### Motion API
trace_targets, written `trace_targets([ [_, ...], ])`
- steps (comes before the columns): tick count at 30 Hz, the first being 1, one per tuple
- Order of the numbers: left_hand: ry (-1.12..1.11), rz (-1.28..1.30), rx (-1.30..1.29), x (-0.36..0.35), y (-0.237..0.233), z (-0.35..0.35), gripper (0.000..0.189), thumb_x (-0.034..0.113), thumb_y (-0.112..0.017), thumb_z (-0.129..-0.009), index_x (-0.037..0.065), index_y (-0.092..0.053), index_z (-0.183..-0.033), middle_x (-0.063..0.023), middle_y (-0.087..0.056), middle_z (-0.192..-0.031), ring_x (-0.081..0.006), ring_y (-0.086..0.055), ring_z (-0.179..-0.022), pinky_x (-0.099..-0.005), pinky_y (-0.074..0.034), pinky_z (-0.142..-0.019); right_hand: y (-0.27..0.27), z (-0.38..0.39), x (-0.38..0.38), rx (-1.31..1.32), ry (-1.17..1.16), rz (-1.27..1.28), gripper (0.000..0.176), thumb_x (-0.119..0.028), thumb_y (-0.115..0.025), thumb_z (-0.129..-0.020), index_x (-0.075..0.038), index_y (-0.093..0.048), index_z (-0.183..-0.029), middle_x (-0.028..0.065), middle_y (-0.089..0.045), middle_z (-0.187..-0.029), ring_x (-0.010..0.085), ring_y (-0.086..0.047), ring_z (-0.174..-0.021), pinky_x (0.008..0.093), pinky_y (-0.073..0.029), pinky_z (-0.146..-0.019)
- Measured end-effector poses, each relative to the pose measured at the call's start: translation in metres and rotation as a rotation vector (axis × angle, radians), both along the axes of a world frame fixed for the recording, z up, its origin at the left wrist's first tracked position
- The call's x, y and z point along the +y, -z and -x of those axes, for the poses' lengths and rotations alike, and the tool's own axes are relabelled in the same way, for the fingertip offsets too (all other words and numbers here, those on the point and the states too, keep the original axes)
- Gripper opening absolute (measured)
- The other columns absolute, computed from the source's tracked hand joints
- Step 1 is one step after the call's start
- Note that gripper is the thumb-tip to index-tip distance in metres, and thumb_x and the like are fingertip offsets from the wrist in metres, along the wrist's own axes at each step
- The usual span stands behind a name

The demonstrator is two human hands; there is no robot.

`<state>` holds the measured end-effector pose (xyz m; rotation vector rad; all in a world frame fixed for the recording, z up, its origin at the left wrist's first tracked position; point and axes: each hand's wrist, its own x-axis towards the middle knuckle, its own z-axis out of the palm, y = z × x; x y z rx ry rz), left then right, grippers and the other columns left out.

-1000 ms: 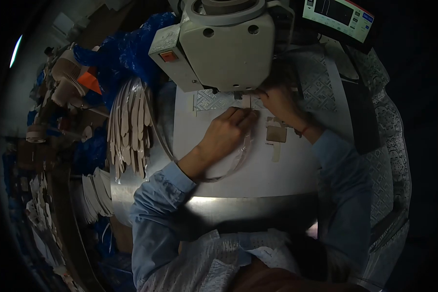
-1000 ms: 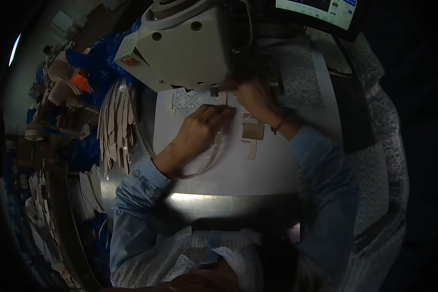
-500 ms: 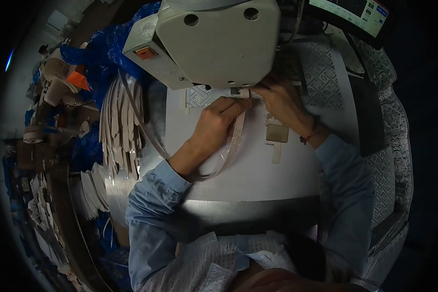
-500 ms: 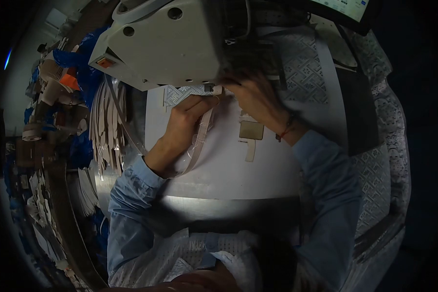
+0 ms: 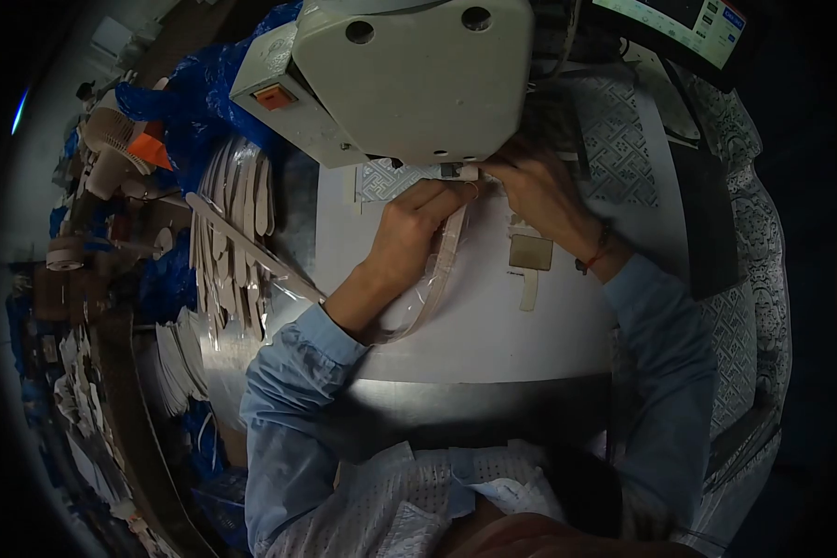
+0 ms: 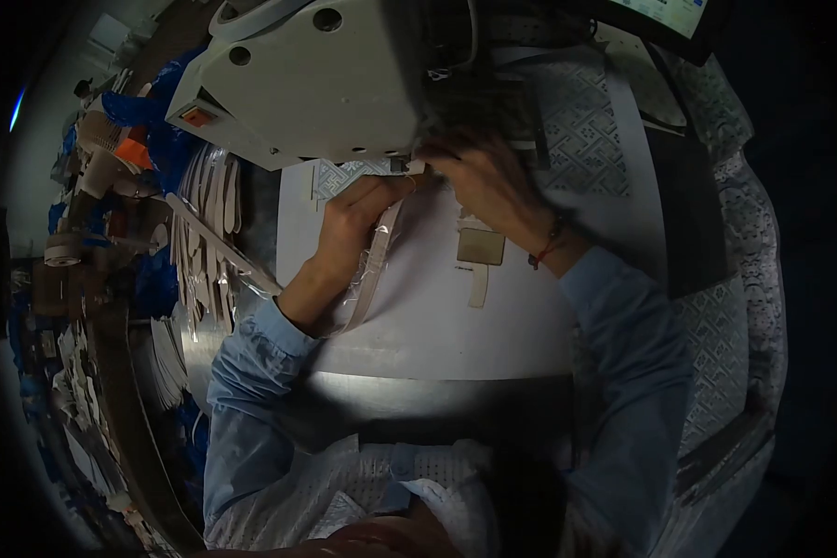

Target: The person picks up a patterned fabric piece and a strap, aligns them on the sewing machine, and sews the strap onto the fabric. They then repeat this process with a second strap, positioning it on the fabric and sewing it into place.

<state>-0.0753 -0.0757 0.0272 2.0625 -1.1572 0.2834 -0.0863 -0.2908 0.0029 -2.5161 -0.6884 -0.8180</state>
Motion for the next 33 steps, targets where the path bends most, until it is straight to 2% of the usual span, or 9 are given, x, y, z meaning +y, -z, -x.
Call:
trace_targets([
  [8, 0.000, -0.094, -0.138, -0.002, 0.005, -0.002, 0.030, -0.001, -0.062, -0.075, 0.004, -0.068, -0.104, -0.0100, -0.066, -0.093, -0.0269, -0.065, -0.085, -0.0352, -0.056, -0.072, 0.003, -0.002, -0.004, 0.040, -0.045, 0.007, 0.036, 0.002, -0.063, -0.075, -0.009, -0.071, -0.108, 0.0073, -0.069, -0.108, 0.0269, -0.062, -0.104, 0.0382, -0.047, -0.096],
  [10, 0.011, -0.152, -0.287, -0.004, 0.010, -0.005, 0.026, 0.002, -0.062, -0.074, 0.004, -0.068, -0.100, -0.0093, -0.065, -0.090, -0.0251, -0.064, -0.083, -0.0344, -0.056, -0.069, 0.002, -0.002, -0.004, 0.021, -0.043, 0.040, 0.036, 0.002, -0.062, -0.076, -0.010, -0.071, -0.109, 0.0067, -0.069, -0.109, 0.0265, -0.061, -0.106, 0.0384, -0.046, -0.097],
  [18, 0.017, -0.171, -0.371, -0.011, 0.016, -0.016, 0.024, 0.003, -0.063, -0.072, 0.005, -0.067, -0.095, -0.0083, -0.064, -0.088, -0.0238, -0.062, -0.079, -0.0334, -0.054, -0.066, -0.002, -0.002, -0.001, -0.044, 0.014, 0.095, 0.034, 0.003, -0.062, -0.076, -0.010, -0.071, -0.106, 0.0047, -0.067, -0.111, 0.0246, -0.059, -0.111, 0.0393, -0.044, -0.100],
  [20, 0.013, -0.148, -0.370, -0.011, 0.016, -0.017, 0.023, 0.003, -0.063, -0.072, 0.005, -0.067, -0.094, -0.0082, -0.064, -0.087, -0.0237, -0.062, -0.079, -0.0334, -0.054, -0.066, 0.005, -0.005, -0.002, -0.018, -0.020, 0.048, 0.042, 0.008, -0.064, -0.071, -0.013, -0.074, -0.106, 0.0068, -0.068, -0.109, 0.0264, -0.060, -0.108, 0.0396, -0.044, -0.100],
  [23, 0.004, -0.171, -0.368, -0.011, 0.017, -0.016, 0.021, 0.004, -0.063, -0.072, 0.005, -0.067, -0.093, -0.0084, -0.064, -0.087, -0.0237, -0.062, -0.079, -0.0335, -0.055, -0.066, 0.009, -0.006, -0.002, -0.009, -0.078, 0.031, 0.037, 0.005, -0.063, -0.072, -0.010, -0.071, -0.105, 0.0040, -0.066, -0.110, 0.0239, -0.058, -0.112, 0.0388, -0.045, -0.100],
  [27, -0.025, -0.236, -0.357, -0.011, 0.012, -0.008, 0.024, 0.004, -0.061, -0.075, 0.004, -0.066, -0.098, -0.0085, -0.065, -0.091, -0.0240, -0.063, -0.080, -0.0340, -0.055, -0.069, 0.002, -0.010, -0.006, 0.010, -0.036, 0.127, 0.037, 0.003, -0.062, -0.073, -0.014, -0.071, -0.105, 0.0017, -0.066, -0.110, 0.0217, -0.058, -0.113, 0.0397, -0.045, -0.100],
  [29, -0.024, -0.292, -0.337, -0.010, 0.013, 0.000, 0.027, 0.004, -0.060, -0.076, 0.003, -0.066, -0.102, -0.0094, -0.065, -0.093, -0.0245, -0.063, -0.080, -0.0344, -0.055, -0.072, 0.002, -0.021, -0.012, -0.134, -0.009, 0.210, 0.037, 0.002, -0.061, -0.075, -0.017, -0.071, -0.106, -0.0017, -0.066, -0.111, 0.0192, -0.057, -0.114, 0.0404, -0.045, -0.100],
  [33, -0.060, -0.255, -0.393, -0.010, 0.010, 0.014, 0.034, 0.004, -0.058, -0.079, 0.001, -0.064, -0.112, -0.0130, -0.064, -0.101, -0.0271, -0.062, -0.089, -0.0353, -0.055, -0.079, 0.002, -0.028, -0.010, -0.163, 0.047, 0.255, 0.037, 0.000, -0.060, -0.076, -0.019, -0.070, -0.106, -0.0045, -0.065, -0.111, 0.0179, -0.056, -0.114, 0.0404, -0.045, -0.100],
])
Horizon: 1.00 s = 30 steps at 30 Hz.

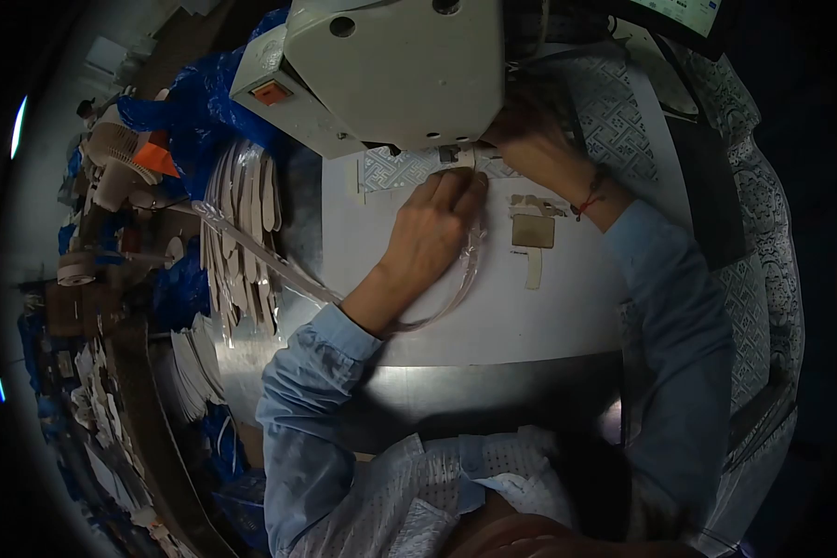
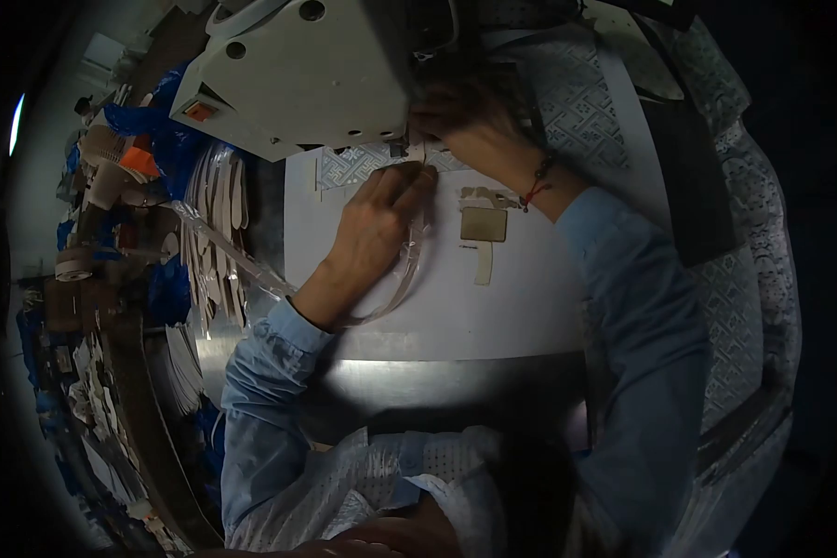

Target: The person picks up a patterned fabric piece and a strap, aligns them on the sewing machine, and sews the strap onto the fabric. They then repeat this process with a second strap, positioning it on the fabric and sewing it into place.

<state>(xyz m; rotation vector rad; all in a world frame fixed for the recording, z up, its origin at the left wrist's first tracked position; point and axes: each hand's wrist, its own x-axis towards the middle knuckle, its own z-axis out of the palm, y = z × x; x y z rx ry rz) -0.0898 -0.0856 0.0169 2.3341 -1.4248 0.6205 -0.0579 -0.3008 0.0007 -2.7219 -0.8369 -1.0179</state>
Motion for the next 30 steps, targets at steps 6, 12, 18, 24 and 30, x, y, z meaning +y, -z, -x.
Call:
trace_targets([
  [6, -0.055, -0.005, 0.010, 0.000, 0.002, -0.001, 0.035, 0.004, -0.058, -0.078, 0.000, -0.064, -0.113, -0.0127, -0.063, -0.104, -0.0273, -0.061, -0.093, -0.0344, -0.055, -0.079, -0.010, 0.008, -0.008, 0.115, -0.065, 0.082, 0.035, 0.000, -0.062, -0.077, -0.015, -0.071, -0.107, -0.0024, -0.067, -0.111, 0.0185, -0.058, -0.112, 0.0371, -0.045, -0.102],
  [12, -0.061, -0.030, 0.029, 0.000, 0.002, -0.004, 0.035, 0.004, -0.058, -0.079, -0.001, -0.064, -0.113, -0.0124, -0.063, -0.102, -0.0263, -0.062, -0.089, -0.0332, -0.056, -0.074, 0.005, 0.024, -0.008, 0.259, -0.290, -0.258, 0.025, -0.002, -0.063, -0.082, -0.012, -0.075, -0.101, 0.0014, -0.071, -0.105, 0.0220, -0.061, -0.105, 0.0382, -0.044, -0.102],
  [18, -0.090, -0.080, 0.000, 0.002, 0.003, 0.010, 0.043, 0.003, -0.057, -0.080, -0.005, -0.059, -0.122, -0.0174, -0.063, -0.109, -0.0290, -0.063, -0.099, -0.0345, -0.055, -0.083, 0.000, 0.026, -0.008, 0.224, -0.212, -0.151, 0.027, -0.004, -0.063, -0.084, -0.014, -0.075, -0.105, 0.0000, -0.070, -0.112, 0.0208, -0.059, -0.109, 0.0374, -0.041, -0.104],
  [24, -0.103, -0.115, 0.094, 0.006, -0.006, 0.019, 0.047, 0.002, -0.056, -0.080, -0.009, -0.055, -0.125, -0.0233, -0.060, -0.123, -0.0329, -0.059, -0.114, -0.0353, -0.052, -0.095, 0.006, 0.034, -0.008, 0.233, -0.134, -0.129, 0.030, -0.004, -0.061, -0.085, -0.016, -0.074, -0.109, -0.0009, -0.068, -0.116, 0.0194, -0.055, -0.115, 0.0370, -0.039, -0.106],
  [30, -0.114, -0.111, 0.100, 0.007, -0.003, 0.017, 0.045, 0.003, -0.056, -0.080, -0.008, -0.057, -0.124, -0.0223, -0.061, -0.122, -0.0319, -0.061, -0.113, -0.0354, -0.051, -0.096, 0.005, 0.033, -0.008, 0.260, -0.158, -0.141, 0.031, -0.003, -0.058, -0.086, -0.015, -0.074, -0.111, -0.0012, -0.067, -0.119, 0.0189, -0.056, -0.114, 0.0367, -0.039, -0.106],
])
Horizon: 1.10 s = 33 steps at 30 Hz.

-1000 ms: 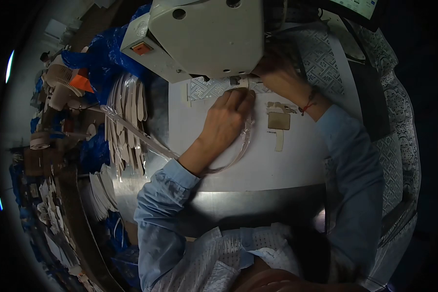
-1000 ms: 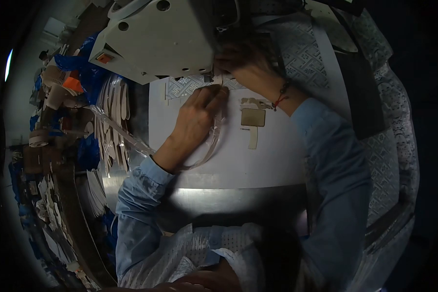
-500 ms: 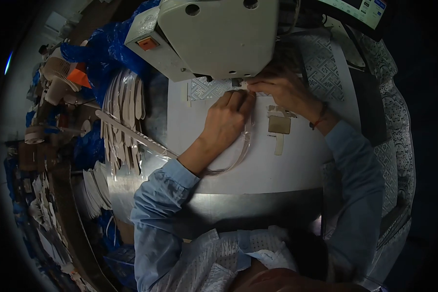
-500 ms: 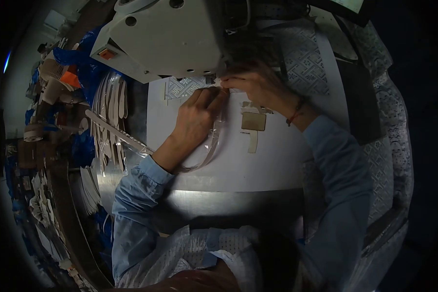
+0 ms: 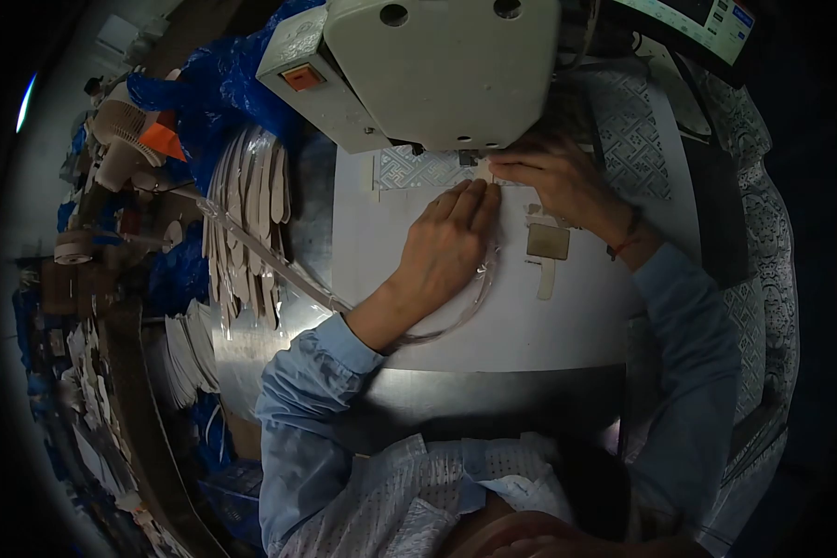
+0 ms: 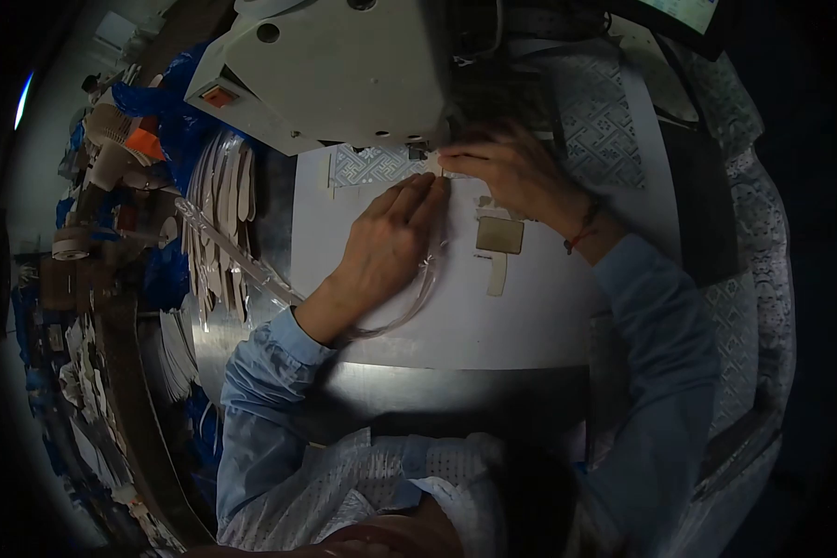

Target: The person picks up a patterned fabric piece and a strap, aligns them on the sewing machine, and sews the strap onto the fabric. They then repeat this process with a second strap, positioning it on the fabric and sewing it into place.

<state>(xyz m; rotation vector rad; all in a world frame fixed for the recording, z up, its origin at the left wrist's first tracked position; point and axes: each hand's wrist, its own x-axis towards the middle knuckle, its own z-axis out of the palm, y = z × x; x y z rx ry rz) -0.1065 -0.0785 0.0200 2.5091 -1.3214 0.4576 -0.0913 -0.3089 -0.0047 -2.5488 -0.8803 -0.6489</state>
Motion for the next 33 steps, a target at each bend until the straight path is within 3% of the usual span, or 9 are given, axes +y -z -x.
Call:
trace_targets([
  [5, 0.011, 0.022, -0.018, 0.001, 0.001, -0.004, 0.050, 0.001, -0.060, -0.079, -0.002, -0.057, -0.128, -0.0186, -0.062, -0.121, -0.0303, -0.064, -0.106, -0.0348, -0.054, -0.089, -0.003, -0.001, 0.000, 0.021, -0.009, -0.006, 0.031, -0.003, -0.058, -0.086, -0.014, -0.073, -0.111, 0.0000, -0.068, -0.117, 0.0193, -0.057, -0.114, 0.0370, -0.040, -0.105],
  [10, 0.026, 0.013, 0.008, 0.001, -0.005, -0.011, 0.043, 0.001, -0.061, -0.079, 0.000, -0.062, -0.122, -0.0151, -0.064, -0.118, -0.0285, -0.065, -0.102, -0.0350, -0.055, -0.087, -0.004, -0.002, 0.000, -0.003, -0.004, 0.020, 0.031, -0.003, -0.058, -0.086, -0.014, -0.073, -0.111, 0.0002, -0.068, -0.116, 0.0194, -0.057, -0.113, 0.0371, -0.040, -0.105],
  [20, 0.006, 0.025, 0.006, -0.003, -0.007, -0.015, 0.035, 0.001, -0.063, -0.079, 0.001, -0.066, -0.114, -0.0121, -0.066, -0.115, -0.0263, -0.065, -0.096, -0.0344, -0.056, -0.083, -0.001, 0.000, 0.000, -0.032, 0.016, 0.046, 0.035, 0.000, -0.060, -0.082, -0.015, -0.073, -0.111, -0.0011, -0.067, -0.115, 0.0186, -0.058, -0.110, 0.0363, -0.042, -0.100],
  [22, 0.075, 0.057, -0.012, 0.000, -0.007, -0.016, 0.027, 0.004, -0.058, -0.080, -0.002, -0.066, -0.105, -0.0133, -0.066, -0.102, -0.0256, -0.064, -0.089, -0.0352, -0.053, -0.082, -0.007, 0.007, 0.003, 0.003, 0.006, 0.049, 0.035, 0.001, -0.060, -0.082, -0.014, -0.072, -0.111, -0.0010, -0.067, -0.117, 0.0192, -0.058, -0.111, 0.0362, -0.043, -0.100],
  [33, 0.120, 0.013, 0.063, 0.020, -0.015, 0.010, 0.028, 0.005, -0.059, -0.079, -0.002, -0.067, -0.106, -0.0105, -0.065, -0.099, -0.0236, -0.063, -0.089, -0.0341, -0.052, -0.083, -0.020, 0.044, 0.018, 0.047, -0.064, 0.079, 0.033, -0.001, -0.063, -0.082, -0.009, -0.071, -0.113, -0.0007, -0.065, -0.120, 0.0179, -0.057, -0.113, 0.0353, -0.043, -0.099],
])
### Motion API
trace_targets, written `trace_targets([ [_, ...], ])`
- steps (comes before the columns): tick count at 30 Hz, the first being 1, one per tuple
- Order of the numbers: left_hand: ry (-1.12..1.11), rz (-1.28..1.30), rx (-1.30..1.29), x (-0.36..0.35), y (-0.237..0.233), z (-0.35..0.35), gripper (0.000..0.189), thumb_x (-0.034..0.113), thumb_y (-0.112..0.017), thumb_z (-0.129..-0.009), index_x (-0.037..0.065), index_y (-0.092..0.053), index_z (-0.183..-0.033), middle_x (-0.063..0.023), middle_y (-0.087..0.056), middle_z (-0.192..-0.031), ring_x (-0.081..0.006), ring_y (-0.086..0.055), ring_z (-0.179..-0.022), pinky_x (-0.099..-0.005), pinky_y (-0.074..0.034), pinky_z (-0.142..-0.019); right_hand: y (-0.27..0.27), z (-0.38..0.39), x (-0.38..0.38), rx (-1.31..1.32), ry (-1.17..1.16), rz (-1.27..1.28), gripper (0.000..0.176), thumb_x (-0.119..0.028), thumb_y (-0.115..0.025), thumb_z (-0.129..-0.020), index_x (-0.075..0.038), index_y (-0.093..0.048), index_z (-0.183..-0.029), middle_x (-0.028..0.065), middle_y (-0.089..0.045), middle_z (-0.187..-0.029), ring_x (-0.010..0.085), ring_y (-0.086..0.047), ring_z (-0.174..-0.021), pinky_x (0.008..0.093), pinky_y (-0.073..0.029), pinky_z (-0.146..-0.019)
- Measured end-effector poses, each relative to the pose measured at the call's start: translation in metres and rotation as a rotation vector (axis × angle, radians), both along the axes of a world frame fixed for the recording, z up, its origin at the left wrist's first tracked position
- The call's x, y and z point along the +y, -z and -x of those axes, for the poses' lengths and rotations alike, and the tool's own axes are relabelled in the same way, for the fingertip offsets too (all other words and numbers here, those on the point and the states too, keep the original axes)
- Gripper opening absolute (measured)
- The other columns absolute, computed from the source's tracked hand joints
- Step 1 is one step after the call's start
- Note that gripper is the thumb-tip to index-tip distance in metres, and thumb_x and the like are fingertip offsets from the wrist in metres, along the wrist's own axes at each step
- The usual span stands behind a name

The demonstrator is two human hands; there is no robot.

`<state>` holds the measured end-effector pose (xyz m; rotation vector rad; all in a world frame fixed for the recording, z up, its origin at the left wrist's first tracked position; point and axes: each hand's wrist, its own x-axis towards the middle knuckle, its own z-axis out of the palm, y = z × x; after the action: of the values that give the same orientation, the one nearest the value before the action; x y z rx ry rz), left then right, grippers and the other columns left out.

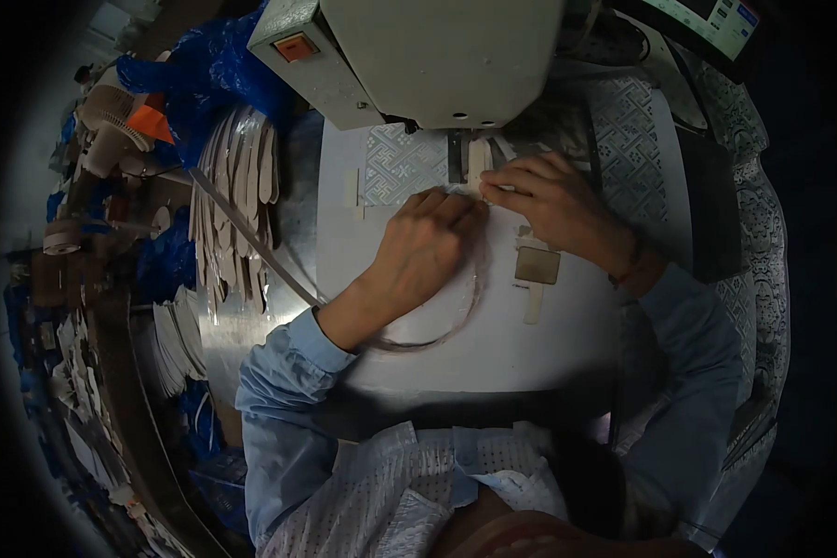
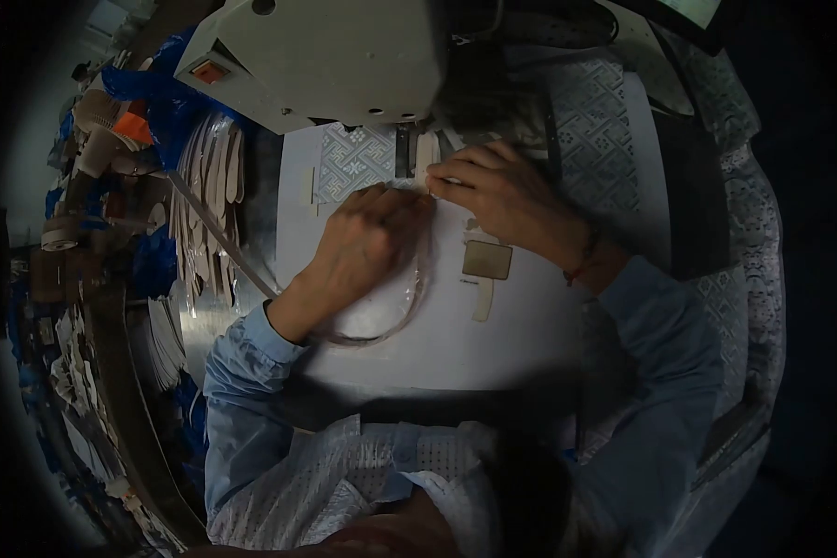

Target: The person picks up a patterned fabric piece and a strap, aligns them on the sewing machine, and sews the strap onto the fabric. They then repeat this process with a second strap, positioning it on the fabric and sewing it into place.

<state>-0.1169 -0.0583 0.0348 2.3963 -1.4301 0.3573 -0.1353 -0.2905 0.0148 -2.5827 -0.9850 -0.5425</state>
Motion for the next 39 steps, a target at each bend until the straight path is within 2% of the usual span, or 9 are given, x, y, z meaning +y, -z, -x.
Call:
trace_targets([
  [9, -0.025, -0.006, -0.034, 0.000, 0.002, -0.014, 0.030, 0.004, -0.059, -0.080, -0.003, -0.066, -0.108, -0.0140, -0.066, -0.107, -0.0256, -0.064, -0.092, -0.0356, -0.051, -0.089, -0.018, -0.005, -0.031, 0.112, 0.095, 0.044, 0.031, -0.008, -0.065, -0.085, -0.007, -0.069, -0.115, 0.0046, -0.067, -0.116, 0.0205, -0.059, -0.111, 0.0360, -0.044, -0.097],
  [15, -0.050, 0.026, -0.063, -0.004, 0.006, -0.021, 0.031, 0.003, -0.059, -0.079, -0.003, -0.066, -0.109, -0.0167, -0.066, -0.112, -0.0272, -0.065, -0.094, -0.0366, -0.050, -0.091, 0.000, -0.049, -0.117, 0.140, 0.392, -0.189, 0.027, -0.013, -0.058, -0.092, 0.000, -0.065, -0.114, 0.0139, -0.065, -0.114, 0.0312, -0.063, -0.105, 0.0398, -0.050, -0.089],
  [20, -0.077, -0.018, 0.016, -0.003, 0.003, -0.021, 0.042, -0.001, -0.065, -0.076, 0.000, -0.065, -0.117, -0.0148, -0.064, -0.122, -0.0292, -0.064, -0.100, -0.0369, -0.051, -0.091, 0.011, -0.097, -0.169, 0.281, 0.848, -0.303, 0.043, -0.027, -0.065, -0.088, 0.008, -0.062, -0.114, 0.0251, -0.067, -0.099, 0.0349, -0.067, -0.093, 0.0396, -0.051, -0.084],
  [24, 0.005, 0.018, 0.111, 0.005, -0.001, -0.020, 0.039, -0.002, -0.062, -0.077, 0.000, -0.065, -0.117, -0.0159, -0.064, -0.123, -0.0299, -0.064, -0.104, -0.0381, -0.052, -0.091, 0.026, -0.127, -0.180, 0.254, 0.894, -0.636, 0.052, -0.035, -0.068, -0.087, 0.009, -0.062, -0.113, 0.0223, -0.069, -0.092, 0.0336, -0.068, -0.083, 0.0396, -0.051, -0.080],
  [28, 0.048, 0.082, 0.234, 0.039, -0.017, -0.036, 0.035, -0.004, -0.057, -0.082, 0.002, -0.067, -0.115, -0.0161, -0.065, -0.121, -0.0317, -0.065, -0.105, -0.0388, -0.054, -0.089, 0.033, -0.146, -0.198, 0.363, 0.827, -0.908, 0.041, -0.033, -0.070, -0.088, 0.005, -0.066, -0.105, 0.0130, -0.070, -0.094, 0.0216, -0.066, -0.081, 0.0336, -0.050, -0.075],
  [30, -0.072, 0.055, 0.314, 0.069, -0.027, -0.061, 0.036, -0.005, -0.057, -0.084, 0.003, -0.066, -0.118, -0.0153, -0.065, -0.122, -0.0309, -0.064, -0.106, -0.0372, -0.053, -0.091, 0.041, -0.151, -0.201, 0.441, 0.812, -0.983, 0.036, -0.030, -0.071, -0.088, 0.003, -0.066, -0.102, 0.0102, -0.069, -0.094, 0.0173, -0.064, -0.081, 0.0318, -0.049, -0.073],
  [32, -0.248, 0.025, 0.494, 0.087, -0.035, -0.091, 0.035, -0.005, -0.056, -0.088, 0.003, -0.065, -0.121, -0.0144, -0.067, -0.120, -0.0280, -0.065, -0.105, -0.0352, -0.052, -0.093, 0.057, -0.158, -0.209, 0.294, 0.766, -1.151, 0.037, -0.027, -0.071, -0.088, -0.002, -0.065, -0.115, 0.0041, -0.065, -0.095, 0.0111, -0.057, -0.079, 0.0261, -0.043, -0.067],
  [36, -0.417, 0.075, 0.664, 0.085, -0.034, -0.141, 0.031, 0.000, -0.057, -0.091, 0.002, -0.066, -0.120, -0.0143, -0.069, -0.113, -0.0239, -0.068, -0.099, -0.0343, -0.054, -0.087, 0.055, -0.161, -0.213, 0.279, 0.574, -1.420, 0.034, -0.029, -0.069, -0.090, -0.003, -0.064, -0.111, 0.0019, -0.062, -0.091, 0.0123, -0.057, -0.081, 0.0307, -0.046, -0.069],
  [39, -0.467, 0.132, 0.707, 0.069, -0.027, -0.162, 0.030, 0.004, -0.060, -0.090, 0.001, -0.066, -0.119, -0.0155, -0.070, -0.109, -0.0241, -0.069, -0.096, -0.0337, -0.055, -0.084, 0.049, -0.154, -0.201, 0.270, 0.720, -1.367, 0.044, -0.032, -0.069, -0.091, -0.002, -0.061, -0.123, 0.0039, -0.062, -0.096, 0.0172, -0.060, -0.094, 0.0305, -0.047, -0.081],
])
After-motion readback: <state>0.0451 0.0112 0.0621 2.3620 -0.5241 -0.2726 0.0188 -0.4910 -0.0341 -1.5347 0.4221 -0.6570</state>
